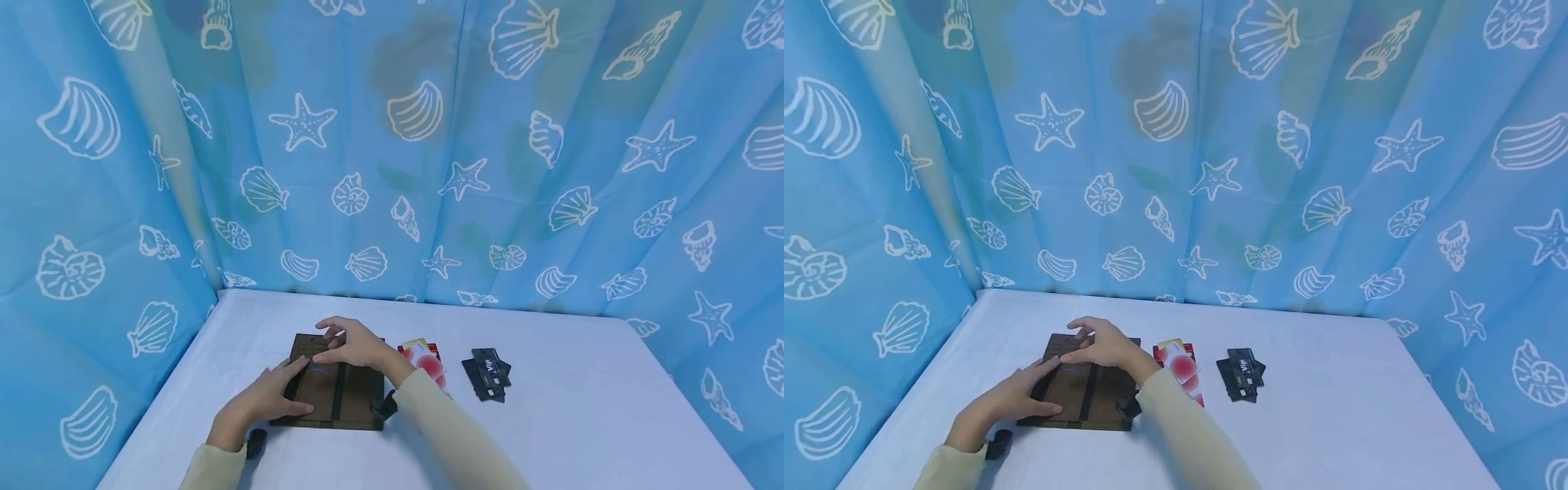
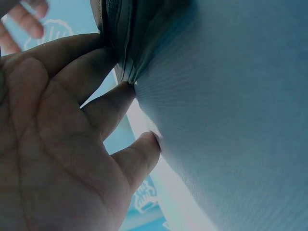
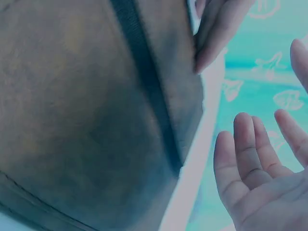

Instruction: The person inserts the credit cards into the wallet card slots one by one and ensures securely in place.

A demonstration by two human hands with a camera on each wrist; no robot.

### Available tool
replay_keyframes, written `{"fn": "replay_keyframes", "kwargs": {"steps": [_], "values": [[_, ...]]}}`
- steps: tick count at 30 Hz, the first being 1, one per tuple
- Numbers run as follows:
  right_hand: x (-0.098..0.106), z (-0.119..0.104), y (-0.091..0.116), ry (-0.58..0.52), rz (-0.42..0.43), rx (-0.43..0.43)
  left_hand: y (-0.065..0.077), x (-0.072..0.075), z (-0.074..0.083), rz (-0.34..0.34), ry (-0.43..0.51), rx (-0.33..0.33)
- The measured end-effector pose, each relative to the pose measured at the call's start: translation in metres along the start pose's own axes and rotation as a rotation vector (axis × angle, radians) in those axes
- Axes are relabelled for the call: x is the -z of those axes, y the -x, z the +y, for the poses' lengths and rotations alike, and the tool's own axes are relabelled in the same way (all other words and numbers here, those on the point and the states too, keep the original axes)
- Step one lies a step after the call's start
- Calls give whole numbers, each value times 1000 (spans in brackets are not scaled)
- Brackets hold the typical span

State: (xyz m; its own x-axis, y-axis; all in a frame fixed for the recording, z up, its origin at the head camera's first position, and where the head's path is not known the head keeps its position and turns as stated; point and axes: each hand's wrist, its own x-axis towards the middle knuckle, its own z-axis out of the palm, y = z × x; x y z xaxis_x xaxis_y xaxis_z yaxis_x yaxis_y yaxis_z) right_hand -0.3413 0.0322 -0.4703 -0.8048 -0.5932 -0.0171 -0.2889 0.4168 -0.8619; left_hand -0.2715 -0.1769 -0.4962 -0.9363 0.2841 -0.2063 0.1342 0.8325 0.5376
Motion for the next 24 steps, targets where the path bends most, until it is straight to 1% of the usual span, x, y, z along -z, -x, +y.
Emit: {"fn": "replay_keyframes", "kwargs": {"steps": [5, 11, 19, 22, 24], "values": [[7, -9, 9, 60, -4, 33, 0, -1, 0, -13, 9, 2], [19, -10, 19, 99, 6, 34, -1, -2, 1, 6, 6, -10], [41, -9, 33, 114, 27, 34, -2, -3, 3, -5, 16, 37], [48, -8, 35, 140, 35, 29, -2, -2, 2, -2, 11, 58], [53, -8, 36, 154, 47, 21, -2, -1, 2, 5, 10, 60]]}}
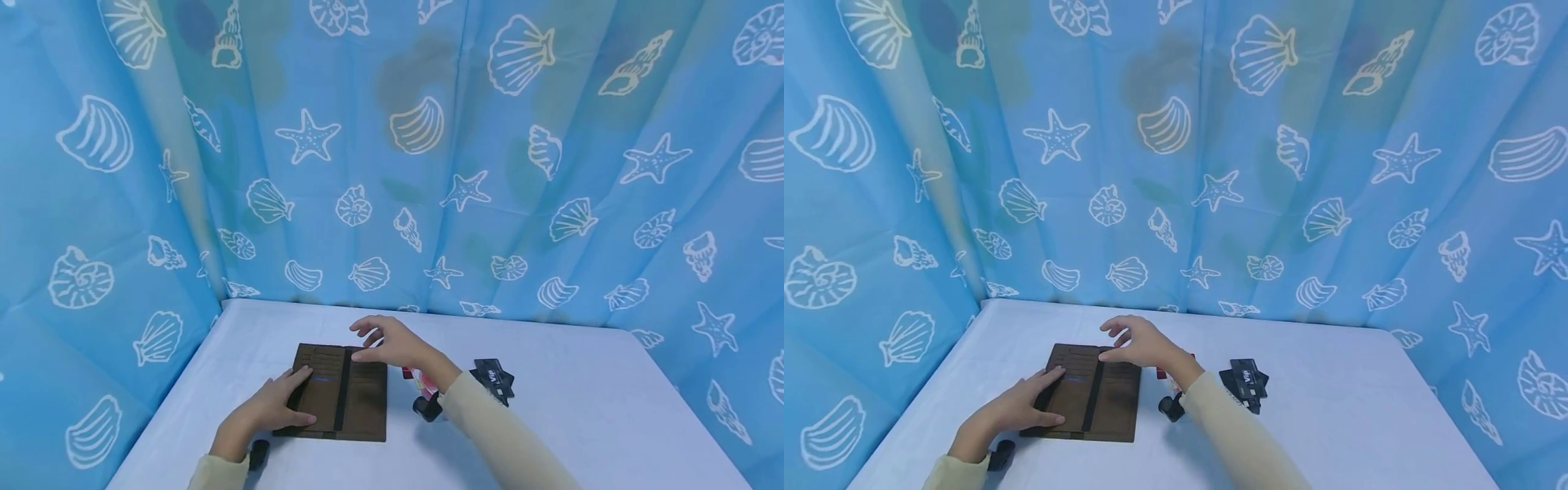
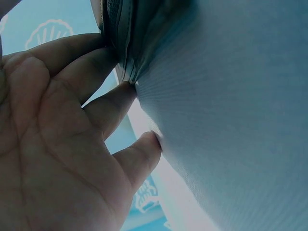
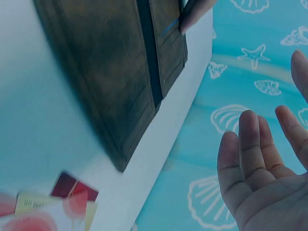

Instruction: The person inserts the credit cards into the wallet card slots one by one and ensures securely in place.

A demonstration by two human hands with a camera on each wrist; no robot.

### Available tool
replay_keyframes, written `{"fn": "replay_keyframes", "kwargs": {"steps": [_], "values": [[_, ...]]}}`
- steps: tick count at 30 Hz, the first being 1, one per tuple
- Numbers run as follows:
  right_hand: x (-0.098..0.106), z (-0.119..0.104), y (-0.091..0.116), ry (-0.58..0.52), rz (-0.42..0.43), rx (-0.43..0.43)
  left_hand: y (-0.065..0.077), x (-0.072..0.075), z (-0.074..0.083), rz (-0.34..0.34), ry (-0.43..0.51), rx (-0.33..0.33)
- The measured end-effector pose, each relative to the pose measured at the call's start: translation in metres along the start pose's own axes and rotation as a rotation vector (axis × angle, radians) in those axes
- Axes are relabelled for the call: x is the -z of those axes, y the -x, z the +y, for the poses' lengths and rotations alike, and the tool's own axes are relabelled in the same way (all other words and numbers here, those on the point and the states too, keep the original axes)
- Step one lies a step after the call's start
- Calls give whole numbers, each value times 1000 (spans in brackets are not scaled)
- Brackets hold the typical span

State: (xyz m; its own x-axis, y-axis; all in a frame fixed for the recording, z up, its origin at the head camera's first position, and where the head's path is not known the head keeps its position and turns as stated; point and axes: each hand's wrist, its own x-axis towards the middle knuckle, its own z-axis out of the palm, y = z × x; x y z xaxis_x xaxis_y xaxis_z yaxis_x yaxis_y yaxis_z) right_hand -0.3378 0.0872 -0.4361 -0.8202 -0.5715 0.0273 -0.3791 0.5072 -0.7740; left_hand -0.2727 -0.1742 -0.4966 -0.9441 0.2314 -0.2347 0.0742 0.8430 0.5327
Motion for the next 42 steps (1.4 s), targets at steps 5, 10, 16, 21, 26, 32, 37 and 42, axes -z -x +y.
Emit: {"fn": "replay_keyframes", "kwargs": {"steps": [5, 10, 16, 21, 26, 32, 37, 42], "values": [[11, 7, 6, 1, 25, -38, 1, -1, -2, 7, 11, -19], [18, 17, 15, 6, 42, -76, 3, -2, -3, 1, 17, -29], [26, 22, 15, 19, 57, -90, -2, 5, -2, 14, 11, -31], [30, 24, 18, 28, 69, -102, -4, 6, 1, 19, 12, -4], [30, 33, 25, 32, 85, -123, -3, 2, 0, 22, 21, 1], [30, 48, 34, 38, 90, -152, -1, -4, -2, 13, 20, -2], [34, 56, 36, 19, 115, -176, 0, 0, 1, 17, 17, 11], [35, 68, 41, 10, 119, -225, 2, 1, 3, 1, 20, 20]]}}
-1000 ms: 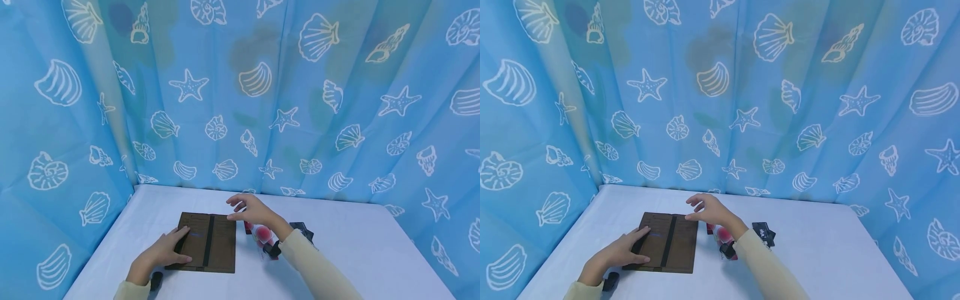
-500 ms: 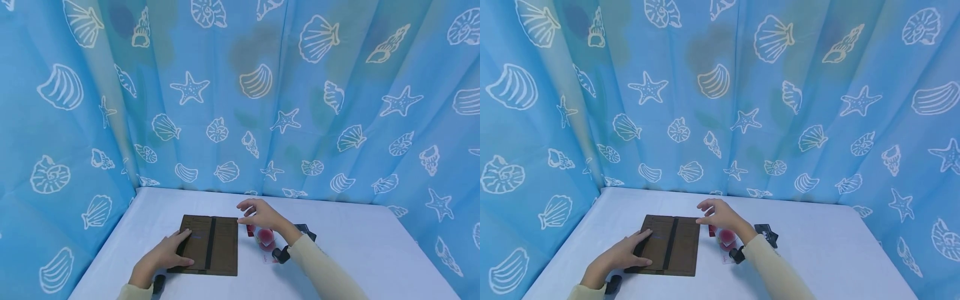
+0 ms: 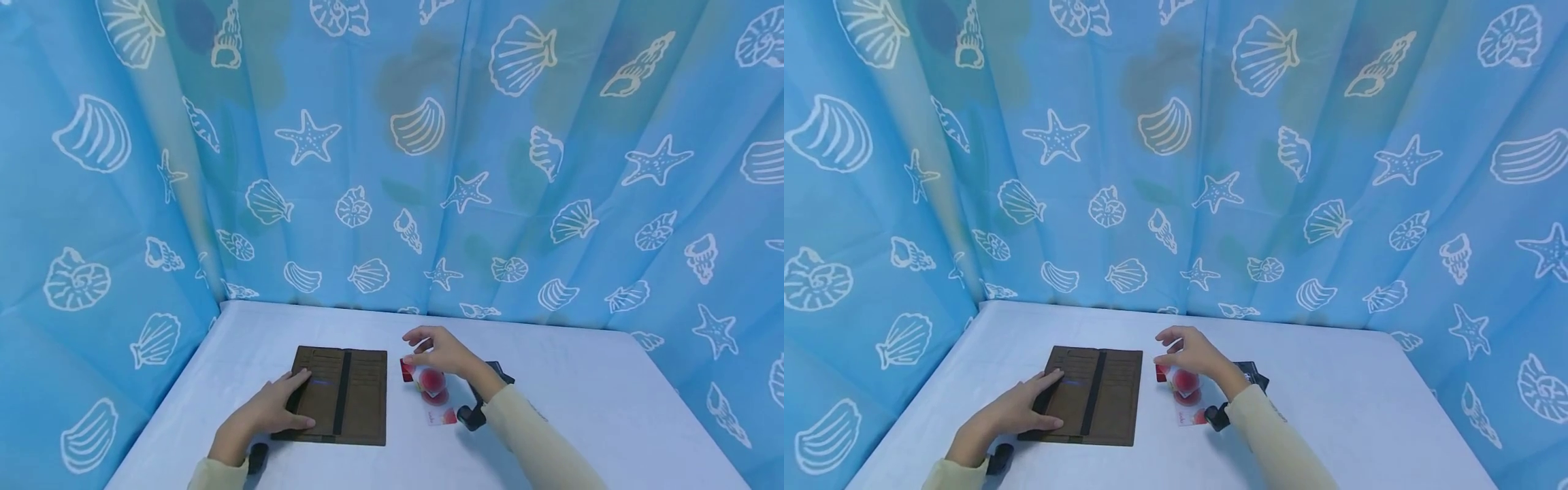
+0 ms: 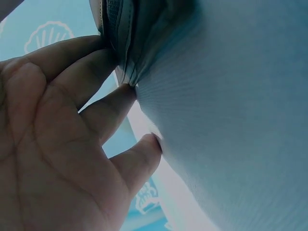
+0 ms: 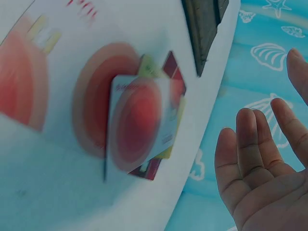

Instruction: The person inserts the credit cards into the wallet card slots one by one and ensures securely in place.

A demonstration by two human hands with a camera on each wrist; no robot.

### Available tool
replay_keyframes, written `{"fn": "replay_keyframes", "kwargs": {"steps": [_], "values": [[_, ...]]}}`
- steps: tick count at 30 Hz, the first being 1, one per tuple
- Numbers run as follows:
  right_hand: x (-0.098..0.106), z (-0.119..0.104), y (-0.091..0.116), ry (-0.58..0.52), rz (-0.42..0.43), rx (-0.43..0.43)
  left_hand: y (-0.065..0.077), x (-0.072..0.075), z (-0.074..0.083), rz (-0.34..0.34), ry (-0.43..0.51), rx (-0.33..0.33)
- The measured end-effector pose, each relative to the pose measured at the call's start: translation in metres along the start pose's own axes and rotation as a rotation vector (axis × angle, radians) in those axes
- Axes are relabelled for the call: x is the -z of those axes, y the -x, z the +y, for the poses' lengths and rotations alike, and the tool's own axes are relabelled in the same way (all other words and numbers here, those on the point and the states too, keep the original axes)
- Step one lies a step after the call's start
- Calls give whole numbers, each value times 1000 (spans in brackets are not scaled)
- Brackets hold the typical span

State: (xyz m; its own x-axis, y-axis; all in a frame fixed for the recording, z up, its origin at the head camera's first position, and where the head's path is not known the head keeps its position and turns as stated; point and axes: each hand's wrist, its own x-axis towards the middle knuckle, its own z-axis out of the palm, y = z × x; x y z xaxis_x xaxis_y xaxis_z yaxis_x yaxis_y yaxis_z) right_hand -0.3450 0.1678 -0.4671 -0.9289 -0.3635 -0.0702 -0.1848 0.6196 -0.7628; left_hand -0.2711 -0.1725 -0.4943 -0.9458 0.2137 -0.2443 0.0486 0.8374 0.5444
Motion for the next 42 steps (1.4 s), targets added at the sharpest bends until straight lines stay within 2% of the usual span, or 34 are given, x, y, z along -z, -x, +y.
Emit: {"fn": "replay_keyframes", "kwargs": {"steps": [11, 24, 28, 35, 42], "values": [[-1, 17, 7, -42, 17, -8, -3, -3, -3, 3, 0, -9], [-3, 40, 7, -54, 62, -123, -2, -1, -4, 19, -18, -27], [-4, 46, 8, -67, 61, -130, -1, -1, -4, 22, -17, -24], [-6, 48, 12, 12, 78, -128, -1, -2, -2, 25, -13, -28], [-11, 50, 16, 39, 79, -129, -1, -2, -3, 23, -11, -10]]}}
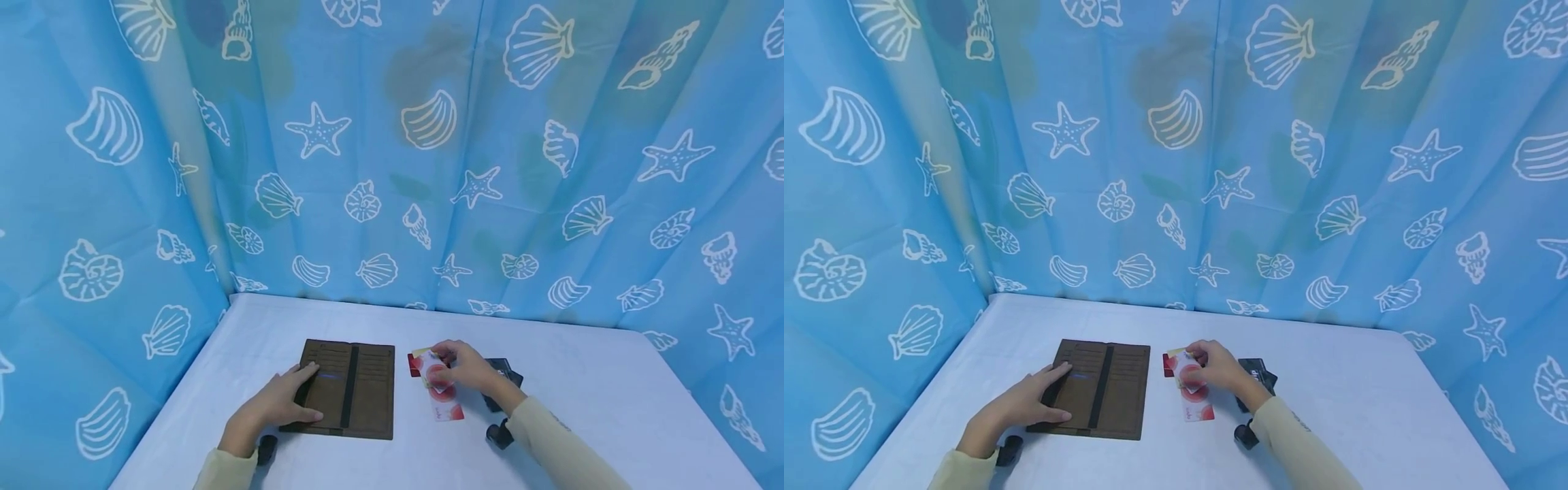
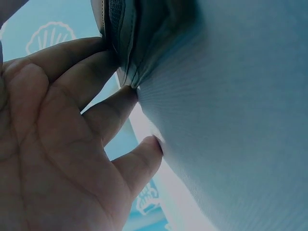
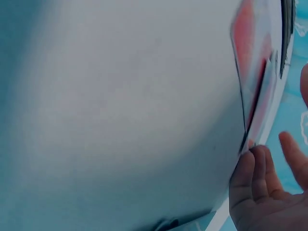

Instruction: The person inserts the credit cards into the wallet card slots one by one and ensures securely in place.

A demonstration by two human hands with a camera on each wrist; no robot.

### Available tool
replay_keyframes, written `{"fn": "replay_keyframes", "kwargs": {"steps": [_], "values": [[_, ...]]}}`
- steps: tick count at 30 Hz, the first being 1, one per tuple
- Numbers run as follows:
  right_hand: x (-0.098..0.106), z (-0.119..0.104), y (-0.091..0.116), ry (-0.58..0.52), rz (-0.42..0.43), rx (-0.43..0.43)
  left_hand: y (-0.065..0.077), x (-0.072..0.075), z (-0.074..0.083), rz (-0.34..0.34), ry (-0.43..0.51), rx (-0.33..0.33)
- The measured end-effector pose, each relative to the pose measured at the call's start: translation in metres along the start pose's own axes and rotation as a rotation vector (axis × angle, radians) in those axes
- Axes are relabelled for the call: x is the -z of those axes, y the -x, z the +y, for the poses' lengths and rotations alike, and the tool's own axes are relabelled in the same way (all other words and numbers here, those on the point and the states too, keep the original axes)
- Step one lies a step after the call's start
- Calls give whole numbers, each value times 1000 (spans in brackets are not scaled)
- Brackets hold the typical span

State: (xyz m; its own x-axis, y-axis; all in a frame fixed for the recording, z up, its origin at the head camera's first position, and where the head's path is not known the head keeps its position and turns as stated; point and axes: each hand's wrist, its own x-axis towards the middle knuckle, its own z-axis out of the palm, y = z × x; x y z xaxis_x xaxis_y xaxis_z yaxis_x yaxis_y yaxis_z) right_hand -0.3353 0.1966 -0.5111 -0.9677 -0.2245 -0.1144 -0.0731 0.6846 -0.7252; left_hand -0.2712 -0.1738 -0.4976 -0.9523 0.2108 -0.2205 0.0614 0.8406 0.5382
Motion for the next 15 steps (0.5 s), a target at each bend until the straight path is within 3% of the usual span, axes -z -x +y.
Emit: {"fn": "replay_keyframes", "kwargs": {"steps": [15], "values": [[-9, -3, 0, 106, -13, -34, 0, -2, -2, 6, 11, -1]]}}
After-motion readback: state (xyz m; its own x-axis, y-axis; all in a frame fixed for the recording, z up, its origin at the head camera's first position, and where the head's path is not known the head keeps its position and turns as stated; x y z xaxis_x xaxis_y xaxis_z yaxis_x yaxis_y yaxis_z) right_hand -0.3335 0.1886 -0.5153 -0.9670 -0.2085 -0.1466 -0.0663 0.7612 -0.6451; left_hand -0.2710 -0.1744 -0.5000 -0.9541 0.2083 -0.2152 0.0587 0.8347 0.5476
